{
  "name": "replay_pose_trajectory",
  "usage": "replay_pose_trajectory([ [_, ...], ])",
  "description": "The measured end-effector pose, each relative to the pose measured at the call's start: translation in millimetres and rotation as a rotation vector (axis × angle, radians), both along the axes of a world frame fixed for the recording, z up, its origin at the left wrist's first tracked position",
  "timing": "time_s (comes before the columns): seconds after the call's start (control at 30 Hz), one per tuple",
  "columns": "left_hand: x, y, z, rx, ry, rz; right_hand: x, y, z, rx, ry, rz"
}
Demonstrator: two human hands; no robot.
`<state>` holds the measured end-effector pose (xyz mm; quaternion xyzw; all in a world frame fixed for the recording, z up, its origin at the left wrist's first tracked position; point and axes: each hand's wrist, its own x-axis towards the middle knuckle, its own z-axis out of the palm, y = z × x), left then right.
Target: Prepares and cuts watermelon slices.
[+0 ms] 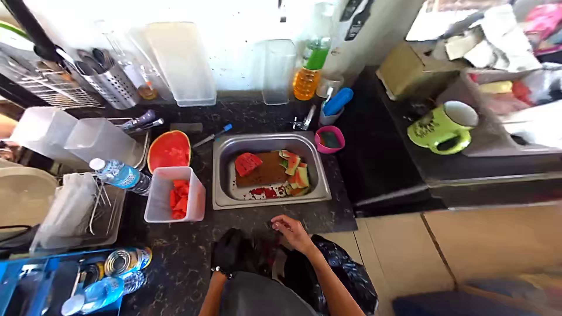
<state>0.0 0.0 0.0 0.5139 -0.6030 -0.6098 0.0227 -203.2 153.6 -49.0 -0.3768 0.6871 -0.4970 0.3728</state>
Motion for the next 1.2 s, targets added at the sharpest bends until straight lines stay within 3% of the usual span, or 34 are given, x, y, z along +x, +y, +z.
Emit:
replay_pose_trajectory([
  [0.1,-10.8,-19.0,-27.2,-0.242,0.083,-0.198,-35.6,-90.8,-17.3,0.157,0.031,0.04],
  [0.13,-8.4,-23.4,-5.7,-0.267,-0.049,-0.301,-49.6,-129.7,-14.2,0.221,0.07,0.062],
  [0.17,-11.4,-34.9,34.9,-0.042,-0.289,-0.414,-63.1,-172.1,-8.4,0.272,0.131,0.09],
  [0.2,-13.0,-45.7,45.2,0.075,-0.432,-0.418,-75.5,-215.6,-4.4,0.306,0.204,0.117],
  [0.27,-7.4,-58.6,18.5,0.115,-0.491,-0.286,-96.2,-294.8,-15.9,0.286,0.46,0.151],
  [0.37,-6.4,-75.3,-13.2,0.193,-0.534,-0.284,-134.1,-393.9,-35.6,0.158,0.871,0.202],
  [0.5,-7.1,-83.8,-12.4,0.314,-0.543,-0.229,-172.1,-477.5,-55.9,0.151,1.051,0.489],
  [0.63,-1.4,-78.4,-43.7,0.281,-0.511,-0.166,-194.7,-509.2,-81.4,0.043,1.045,0.685],
  [0.73,-29.9,-102.4,-56.4,0.171,-0.32,-0.169,-201.4,-493.8,-92.7,-0.006,1.048,0.639],
  [0.8,-73.6,-125.1,-77.5,-0.038,-0.012,-0.08,-202.1,-466.8,-85.9,0.101,0.993,0.544],
  [0.87,-105.1,-138.7,-92.0,-0.012,0.127,0.006,-202.0,-419.8,-67.8,0.237,0.849,0.415],
  [0.93,-129.5,-147.5,-102.1,-0.025,0.04,-0.003,-200.4,-344.6,-43.9,0.362,0.671,0.293],
  [1.0,-156.1,-158.7,-120.9,-0.185,-0.131,-0.145,-188.9,-249.1,-24.9,0.415,0.404,0.095],
  [1.1,-198.3,-175.0,-139.9,-0.363,-0.411,-0.33,-166.0,-120.5,-48.9,0.381,0.093,-0.16],
  [1.2,-236.1,-188.3,-107.4,-0.14,-0.703,-0.674,-137.9,-40.3,-55.8,0.388,-0.023,-0.276],
])
